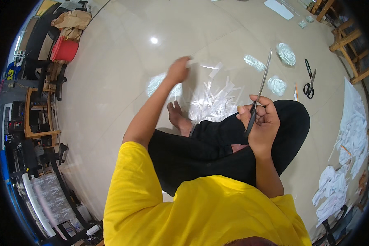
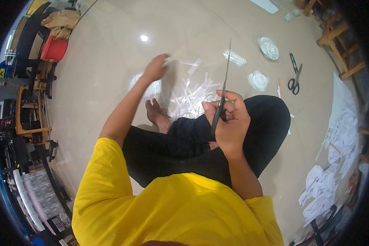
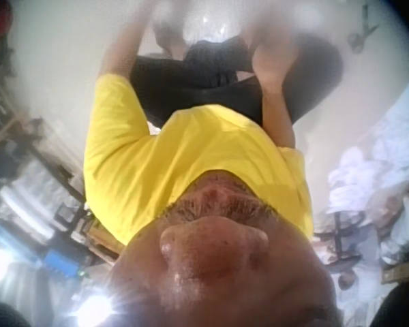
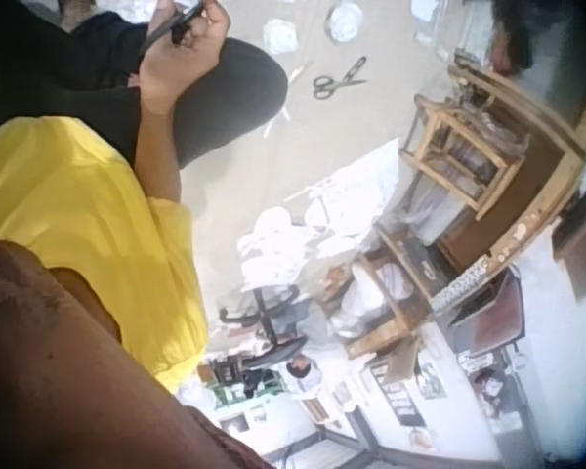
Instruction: The person sits on the floor and uses scissors to cut out circular decorative shapes from a transparent sheet. They repeatedly trim the edges of each circle, place the finished pieces on the floor, and continue cutting additional shapes from the same sheet.
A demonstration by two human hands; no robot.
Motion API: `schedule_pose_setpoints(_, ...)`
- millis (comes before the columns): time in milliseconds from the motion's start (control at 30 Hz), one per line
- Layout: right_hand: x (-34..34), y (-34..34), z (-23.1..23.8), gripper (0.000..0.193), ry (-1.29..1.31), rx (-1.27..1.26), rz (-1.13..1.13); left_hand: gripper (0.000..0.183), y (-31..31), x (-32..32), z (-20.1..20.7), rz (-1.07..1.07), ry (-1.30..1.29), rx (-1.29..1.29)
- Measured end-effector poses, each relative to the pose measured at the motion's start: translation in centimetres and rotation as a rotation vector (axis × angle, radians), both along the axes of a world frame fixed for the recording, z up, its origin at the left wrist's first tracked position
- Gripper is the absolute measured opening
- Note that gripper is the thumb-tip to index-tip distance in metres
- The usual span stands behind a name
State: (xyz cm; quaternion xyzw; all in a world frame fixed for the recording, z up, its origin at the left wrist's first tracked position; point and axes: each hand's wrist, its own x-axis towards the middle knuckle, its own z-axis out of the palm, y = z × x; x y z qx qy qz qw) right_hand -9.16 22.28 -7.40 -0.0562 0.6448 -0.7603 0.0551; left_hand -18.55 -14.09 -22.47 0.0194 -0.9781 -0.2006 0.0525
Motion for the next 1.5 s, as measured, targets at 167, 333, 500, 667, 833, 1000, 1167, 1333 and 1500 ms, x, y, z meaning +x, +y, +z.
schedule_pose_setpoints(167,0.3,-0.7,-0.1,0.037,-0.024,-0.040,0.025,0.100,-9.4,6.6,-1.2,0.555,-0.444,-0.044)
schedule_pose_setpoints(333,0.5,-1.1,-0.7,0.035,-0.035,-0.015,0.011,0.119,-6.8,6.6,-1.4,0.574,-0.526,-0.035)
schedule_pose_setpoints(500,0.6,-1.3,-1.0,0.035,-0.045,0.015,0.009,0.106,-6.4,7.1,-1.4,0.634,-0.495,-0.031)
schedule_pose_setpoints(667,0.7,-1.5,-1.3,0.035,-0.049,0.041,0.034,0.066,-8.5,7.7,-3.0,0.529,-0.333,0.094)
schedule_pose_setpoints(833,0.9,-1.8,-1.4,0.036,-0.045,0.100,0.048,0.032,-10.3,8.5,-0.5,0.428,-0.322,0.428)
schedule_pose_setpoints(1000,0.9,-1.9,-1.3,0.037,-0.014,0.086,0.046,0.023,-5.4,7.0,8.5,0.357,-0.059,0.835)
schedule_pose_setpoints(1167,1.3,-4.7,1.2,0.039,0.044,0.015,0.081,0.033,4.1,9.8,16.8,0.102,0.154,1.336)
schedule_pose_setpoints(1333,1.2,-7.1,4.1,0.040,0.120,-0.049,0.157,0.036,11.1,14.6,19.4,0.054,0.191,1.484)
schedule_pose_setpoints(1500,0.6,-8.5,4.6,0.041,0.146,0.009,0.220,0.031,12.2,15.8,19.5,0.060,0.302,1.534)
